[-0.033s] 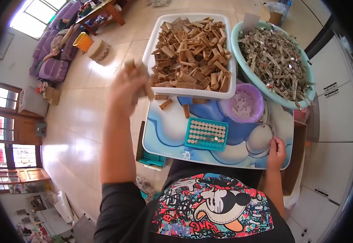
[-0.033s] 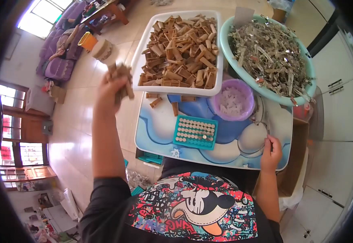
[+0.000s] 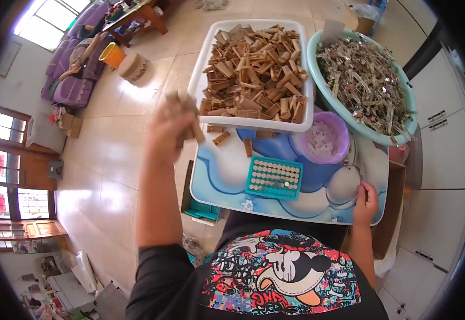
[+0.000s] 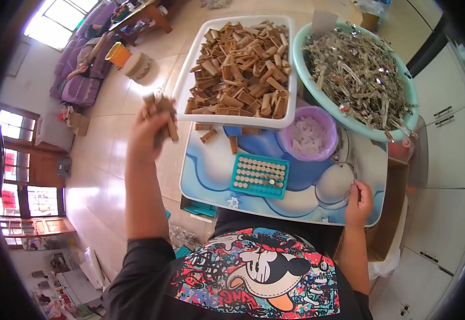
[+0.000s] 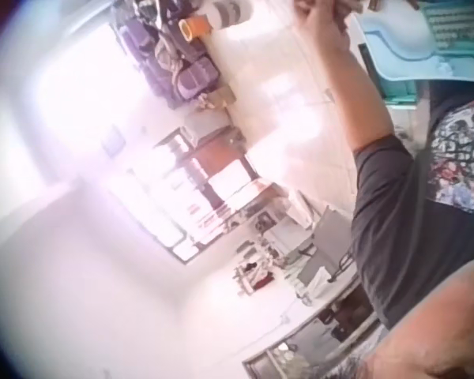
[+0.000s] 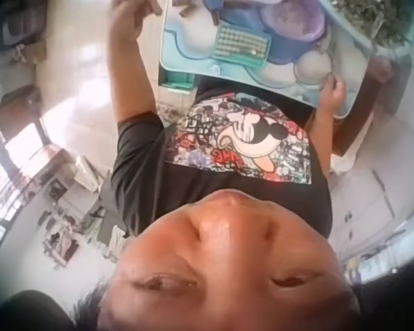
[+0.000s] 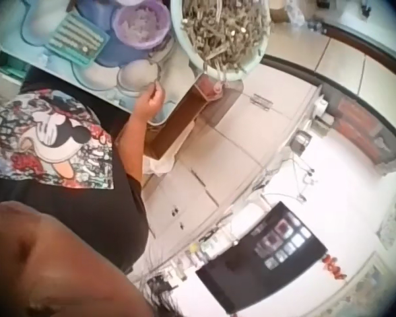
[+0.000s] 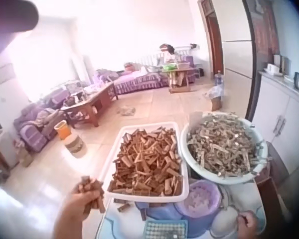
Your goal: The person assembles small components by hand, inserting plastic components into cardboard sleeves.
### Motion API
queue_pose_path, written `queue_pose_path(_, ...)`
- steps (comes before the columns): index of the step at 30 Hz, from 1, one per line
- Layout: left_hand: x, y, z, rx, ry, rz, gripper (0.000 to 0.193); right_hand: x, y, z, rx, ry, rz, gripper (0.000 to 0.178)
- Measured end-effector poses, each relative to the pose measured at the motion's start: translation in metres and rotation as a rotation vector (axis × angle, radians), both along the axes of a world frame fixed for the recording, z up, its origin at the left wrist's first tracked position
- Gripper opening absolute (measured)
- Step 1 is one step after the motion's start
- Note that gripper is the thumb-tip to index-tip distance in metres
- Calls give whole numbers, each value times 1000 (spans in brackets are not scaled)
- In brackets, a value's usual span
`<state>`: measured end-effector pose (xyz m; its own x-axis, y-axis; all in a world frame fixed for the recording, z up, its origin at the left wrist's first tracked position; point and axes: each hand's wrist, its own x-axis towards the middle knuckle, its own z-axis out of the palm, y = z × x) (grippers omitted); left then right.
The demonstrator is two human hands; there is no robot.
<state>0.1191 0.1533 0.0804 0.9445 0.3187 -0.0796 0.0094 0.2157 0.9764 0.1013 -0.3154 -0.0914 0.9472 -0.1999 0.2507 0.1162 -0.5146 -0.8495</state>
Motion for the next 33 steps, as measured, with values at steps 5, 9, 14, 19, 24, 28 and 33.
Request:
queue_pose_path(5, -70, -12, -51, -103, 193, 80, 38, -2, 6, 8, 3, 38, 22, 11)
queue_pose_path(9, -70, -25, -92, 203, 399, 137, 35, -1, 6, 7, 1, 12, 34, 11)
queue_pose_path(14, -50, -39, -107, 617, 391, 96, 36, -2, 2, 3, -9, 4, 37, 11)
queue_pose_path(19, -39, -46, -114, 713, 368, 121, 41, -3, -1, -1, 64, 38, 25, 12)
queue_pose_path(24, -38, -38, -114, 529, 341, 61, 40, -2, -2, -2, 21, 50, 14, 13)
queue_pose_path(28, -39, -37, -87, 275, 490, 42, 40, 0, 4, 2, 68, 77, 21, 13)
queue_pose_path(33, -48, -28, -80, 152, 484, -6, 45, 0, 1, 0, 20, 41, 33, 13)
